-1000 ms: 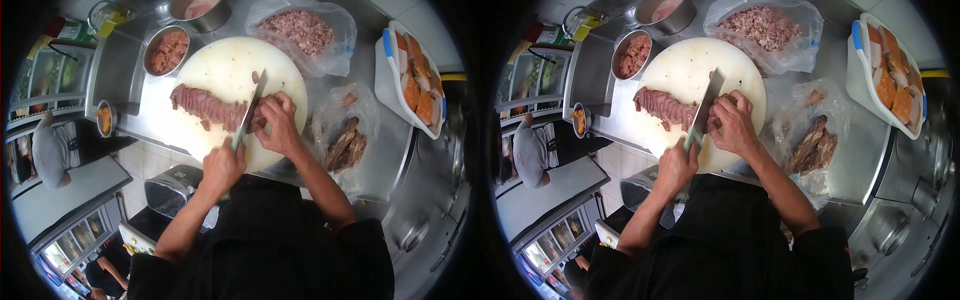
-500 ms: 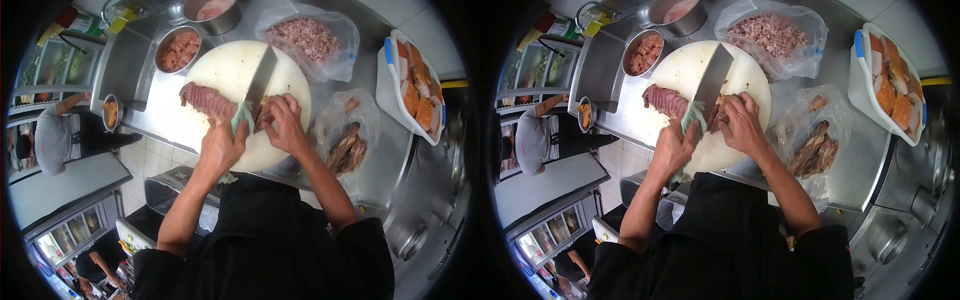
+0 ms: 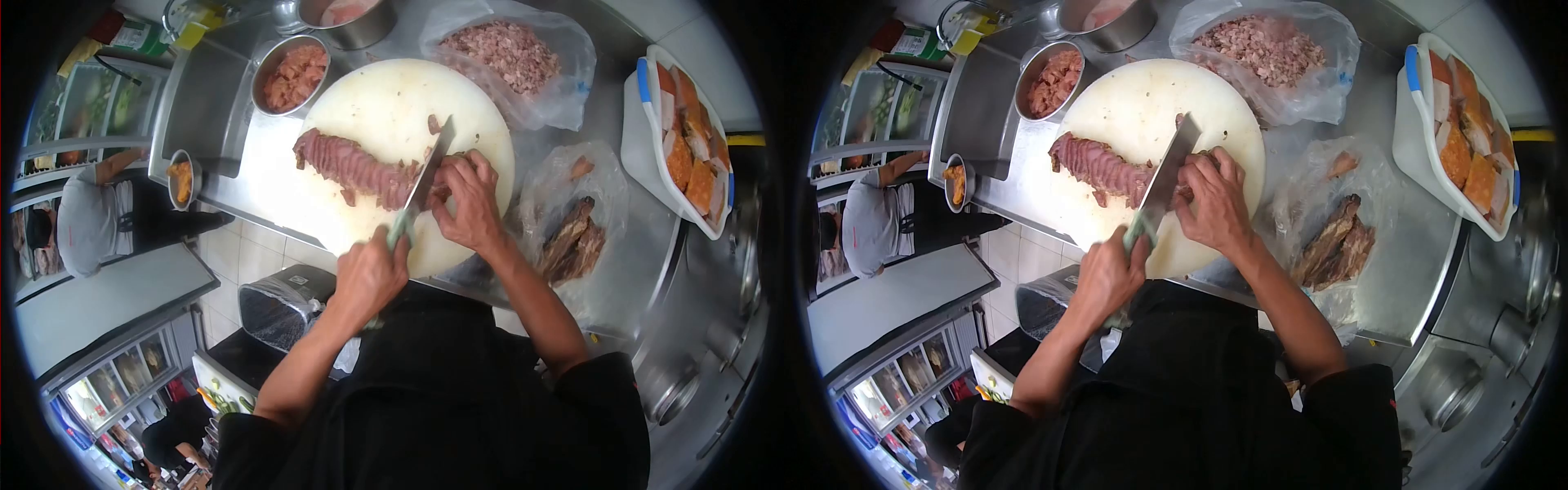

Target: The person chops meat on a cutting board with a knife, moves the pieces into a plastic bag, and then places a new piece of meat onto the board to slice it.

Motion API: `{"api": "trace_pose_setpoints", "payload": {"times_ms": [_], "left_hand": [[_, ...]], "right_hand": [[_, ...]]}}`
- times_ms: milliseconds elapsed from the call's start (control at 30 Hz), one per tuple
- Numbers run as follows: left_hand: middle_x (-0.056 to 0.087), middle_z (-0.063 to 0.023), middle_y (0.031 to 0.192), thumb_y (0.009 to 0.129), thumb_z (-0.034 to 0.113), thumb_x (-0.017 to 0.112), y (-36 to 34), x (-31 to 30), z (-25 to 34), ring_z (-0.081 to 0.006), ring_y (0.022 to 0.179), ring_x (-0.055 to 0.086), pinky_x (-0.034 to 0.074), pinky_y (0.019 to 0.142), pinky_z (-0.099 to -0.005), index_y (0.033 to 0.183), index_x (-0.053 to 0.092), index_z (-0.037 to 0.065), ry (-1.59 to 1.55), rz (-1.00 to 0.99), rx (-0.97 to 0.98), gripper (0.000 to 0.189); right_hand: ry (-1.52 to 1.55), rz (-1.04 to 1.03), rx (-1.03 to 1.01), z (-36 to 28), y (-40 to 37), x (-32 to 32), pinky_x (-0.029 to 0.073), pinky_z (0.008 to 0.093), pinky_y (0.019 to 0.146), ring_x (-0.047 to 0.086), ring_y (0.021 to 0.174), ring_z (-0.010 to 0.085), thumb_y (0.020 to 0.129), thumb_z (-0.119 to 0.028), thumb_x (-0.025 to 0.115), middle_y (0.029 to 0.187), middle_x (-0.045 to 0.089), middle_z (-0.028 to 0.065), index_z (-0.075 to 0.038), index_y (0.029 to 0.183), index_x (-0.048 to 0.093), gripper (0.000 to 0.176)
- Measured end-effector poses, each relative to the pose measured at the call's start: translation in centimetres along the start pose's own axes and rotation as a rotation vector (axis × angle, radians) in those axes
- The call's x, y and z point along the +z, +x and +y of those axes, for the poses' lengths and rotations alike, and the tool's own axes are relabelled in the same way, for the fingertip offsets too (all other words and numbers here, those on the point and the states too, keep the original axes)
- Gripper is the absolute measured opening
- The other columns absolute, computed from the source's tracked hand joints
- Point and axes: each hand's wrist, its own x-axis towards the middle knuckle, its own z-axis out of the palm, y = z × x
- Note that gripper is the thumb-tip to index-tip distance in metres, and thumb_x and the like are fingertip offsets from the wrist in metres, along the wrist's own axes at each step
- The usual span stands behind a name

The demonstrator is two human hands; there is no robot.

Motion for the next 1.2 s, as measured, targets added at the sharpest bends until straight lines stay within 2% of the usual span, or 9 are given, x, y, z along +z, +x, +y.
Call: {"api": "trace_pose_setpoints", "payload": {"times_ms": [100, 300, 367, 567, 633, 767, 933, 1067, 1200], "left_hand": [[0.062, -0.0327, 0.068, 0.095, 0.022, 0.061, 3.0, -0.2, 1.5, -0.0528, 0.069, 0.063, 0.051, 0.065, -0.058, 0.097, 0.061, -0.004, -0.062, 0.019, -0.019, 0.026], [0.063, -0.0329, 0.07, 0.096, 0.025, 0.06, -1.5, -0.7, 0.4, -0.0529, 0.07, 0.064, 0.052, 0.068, -0.0599, 0.099, 0.061, -0.001, 0.015, -0.111, -0.138, 0.027], [0.063, -0.0327, 0.065, 0.095, 0.025, 0.062, -0.9, 0.6, -0.6, -0.0513, 0.062, 0.064, 0.053, 0.059, -0.0587, 0.097, 0.058, -0.002, 0.044, -0.072, -0.074, 0.027], [0.066, -0.031, 0.073, 0.091, 0.026, 0.063, 9.0, 2.4, 1.8, -0.0495, 0.073, 0.067, 0.056, 0.069, -0.052, 0.098, 0.067, -0.005, -0.101, 0.241, 0.113, 0.033], [0.067, -0.0326, 0.077, 0.091, 0.029, 0.062, 9.7, 1.2, 1.6, -0.0492, 0.073, 0.067, 0.056, 0.07, -0.0518, 0.09, 0.069, -0.005, -0.151, 0.108, 0.014, 0.034], [0.066, -0.0342, 0.08, 0.092, 0.032, 0.062, 8.9, 3.4, 0.9, -0.0487, 0.08, 0.068, 0.055, 0.075, -0.0543, 0.087, 0.069, -0.006, -0.114, 0.229, 0.112, 0.039], [0.068, -0.0339, 0.085, 0.093, 0.034, 0.06, 9.8, 2.2, 1.8, -0.0488, 0.082, 0.069, 0.055, 0.075, -0.0546, 0.094, 0.068, -0.005, -0.195, 0.111, 0.064, 0.04], [0.068, -0.0345, 0.087, 0.094, 0.037, 0.058, 10.6, 1.6, 3.1, -0.0478, 0.083, 0.069, 0.055, 0.076, -0.0539, 0.097, 0.068, -0.006, -0.248, 0.159, 0.122, 0.044], [0.068, -0.032, 0.083, 0.097, 0.038, 0.055, 7.6, -0.5, 0.9, -0.0444, 0.079, 0.07, 0.055, 0.076, -0.0519, 0.101, 0.069, -0.007, -0.278, 0.279, 0.005, 0.047]], "right_hand": [[-0.026, 0.023, -0.008, 0.0, 0.1, 0.2, 0.033, 0.0516, 0.105, 0.043, 0.125, 0.0371, 0.076, -0.019, 0.071, 0.122, 0.058, 0.0099, -0.006, 0.103, 0.062, 0.031], [-0.012, 0.029, 0.011, 0.0, 0.2, 0.3, 0.033, 0.0502, 0.104, 0.045, 0.123, 0.0355, 0.072, -0.02, 0.073, 0.12, 0.059, 0.0098, -0.008, 0.102, 0.063, 0.033], [0.0, -0.004, 0.002, -0.3, 0.2, 0.2, 0.034, 0.0502, 0.103, 0.046, 0.122, 0.0352, 0.072, -0.02, 0.072, 0.118, 0.06, 0.0098, -0.008, 0.101, 0.063, 0.033], [-0.058, 0.092, -0.071, 0.3, 0.7, 0.8, 0.036, 0.0506, 0.099, 0.046, 0.119, 0.0372, 0.068, -0.019, 0.073, 0.115, 0.061, 0.0093, -0.008, 0.095, 0.061, 0.032], [-0.058, 0.093, -0.058, -0.2, 0.8, 0.5, 0.036, 0.051, 0.097, 0.047, 0.117, 0.0373, 0.068, -0.017, 0.072, 0.111, 0.061, 0.0088, -0.008, 0.096, 0.061, 0.031], [-0.112, 0.011, -0.075, -0.1, 0.8, 0.6, 0.037, 0.0511, 0.093, 0.048, 0.111, 0.0375, 0.067, -0.015, 0.073, 0.1, 0.06, 0.0081, -0.008, 0.096, 0.061, 0.033], [-0.053, 0.072, -0.105, -0.6, 0.1, 1.2, 0.037, 0.0518, 0.096, 0.047, 0.111, 0.0384, 0.067, -0.018, 0.072, 0.1, 0.061, 0.0087, -0.006, 0.099, 0.062, 0.036], [-0.036, 0.073, -0.089, -0.8, -0.4, 0.7, 0.036, 0.0524, 0.098, 0.045, 0.112, 0.0372, 0.065, -0.017, 0.07, 0.1, 0.06, 0.0082, -0.008, 0.096, 0.062, 0.033], [-0.093, 0.128, -0.012, 0.5, -0.4, 0.2, 0.034, 0.0522, 0.099, 0.045, 0.113, 0.0352, 0.064, -0.016, 0.069, 0.101, 0.061, 0.0076, -0.01, 0.091, 0.061, 0.029]]}}
